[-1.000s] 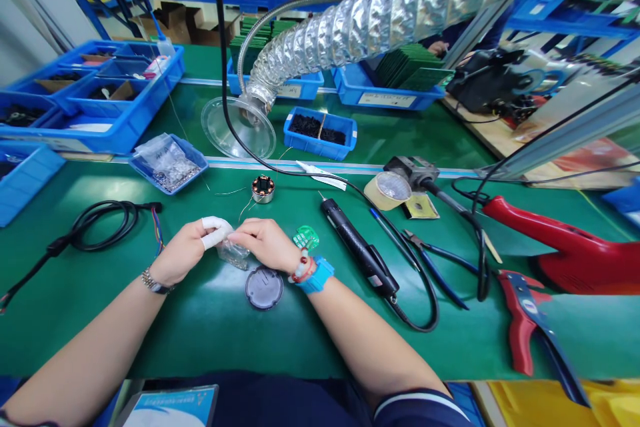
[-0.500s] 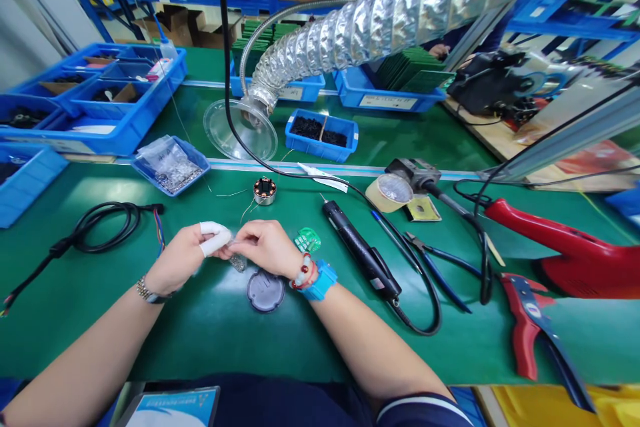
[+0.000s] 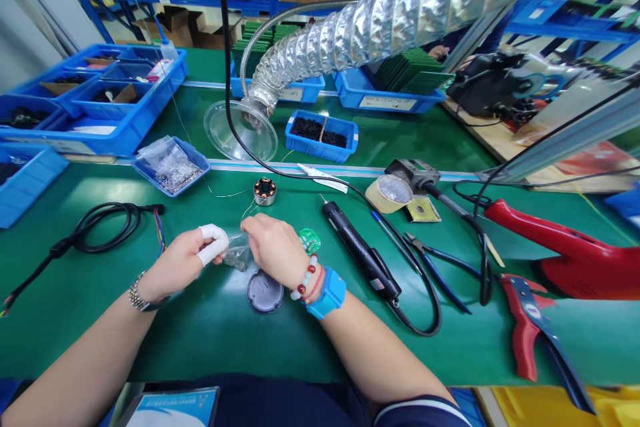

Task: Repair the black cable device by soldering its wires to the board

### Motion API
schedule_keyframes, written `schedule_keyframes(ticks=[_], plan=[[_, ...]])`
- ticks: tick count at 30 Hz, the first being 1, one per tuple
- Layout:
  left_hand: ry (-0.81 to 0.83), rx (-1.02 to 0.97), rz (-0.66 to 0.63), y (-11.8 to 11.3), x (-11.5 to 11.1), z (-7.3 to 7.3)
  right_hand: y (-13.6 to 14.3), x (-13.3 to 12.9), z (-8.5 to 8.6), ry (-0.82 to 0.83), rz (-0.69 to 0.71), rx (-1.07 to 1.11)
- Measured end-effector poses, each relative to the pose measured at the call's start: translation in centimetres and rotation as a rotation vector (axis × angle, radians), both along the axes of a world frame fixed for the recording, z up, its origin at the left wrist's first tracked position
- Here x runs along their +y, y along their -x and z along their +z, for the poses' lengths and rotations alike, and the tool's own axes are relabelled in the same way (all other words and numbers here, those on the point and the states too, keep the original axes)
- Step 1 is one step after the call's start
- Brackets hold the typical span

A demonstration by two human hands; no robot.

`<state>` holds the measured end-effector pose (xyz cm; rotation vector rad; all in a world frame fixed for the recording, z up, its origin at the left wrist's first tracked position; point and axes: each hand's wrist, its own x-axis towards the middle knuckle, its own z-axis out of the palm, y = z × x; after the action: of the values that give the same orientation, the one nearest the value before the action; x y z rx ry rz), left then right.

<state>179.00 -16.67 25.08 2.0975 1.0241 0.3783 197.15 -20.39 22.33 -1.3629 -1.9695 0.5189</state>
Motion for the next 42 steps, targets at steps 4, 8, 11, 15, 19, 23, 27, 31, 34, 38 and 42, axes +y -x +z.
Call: schedule_keyframes(ticks=[4,8,11,15,19,23,27,31,34,38,42], plan=[[-0.008,-0.072,0.087,-0.3,-0.4,-0.3,0.5,-0.5,-0.1,-0.01,0.07,-0.033],[-0.003,-0.113,-0.022,-0.6,-0.7,-0.9,0.9,0.0,-0.7,0.159,0.256,0.1],[0.058,-0.303,0.234,-0.5,0.0,-1.6,0.7,0.7,-1.1,0.181,0.261,0.209],[0.518,-0.637,0.479,-0.1,1.2,-2.2,-0.5,1.3,-1.2,0.214,0.281,0.475],[0.885,-0.702,0.212,0.0,0.9,-1.7,-1.6,1.6,-1.2,0.262,0.288,0.753],[0.657,-0.625,0.21,0.3,0.4,-0.8,-1.8,1.9,-1.3,0.203,0.22,0.687],[0.679,-0.651,0.159,0.5,0.5,-0.7,-1.7,2.0,-1.2,0.159,0.163,0.605],[0.811,-0.699,0.183,0.4,0.7,-1.1,-1.8,2.0,-1.3,0.127,0.126,0.55],[0.848,-0.718,0.187,0.2,0.6,-1.3,-1.9,2.0,-1.4,0.1,0.118,0.525],[0.852,-0.742,0.187,0.1,0.5,-1.3,-1.9,2.0,-1.3,0.061,0.106,0.49],[0.85,-0.757,0.179,0.1,0.5,-1.2,-1.8,1.9,-1.2,0.023,0.101,0.462]])
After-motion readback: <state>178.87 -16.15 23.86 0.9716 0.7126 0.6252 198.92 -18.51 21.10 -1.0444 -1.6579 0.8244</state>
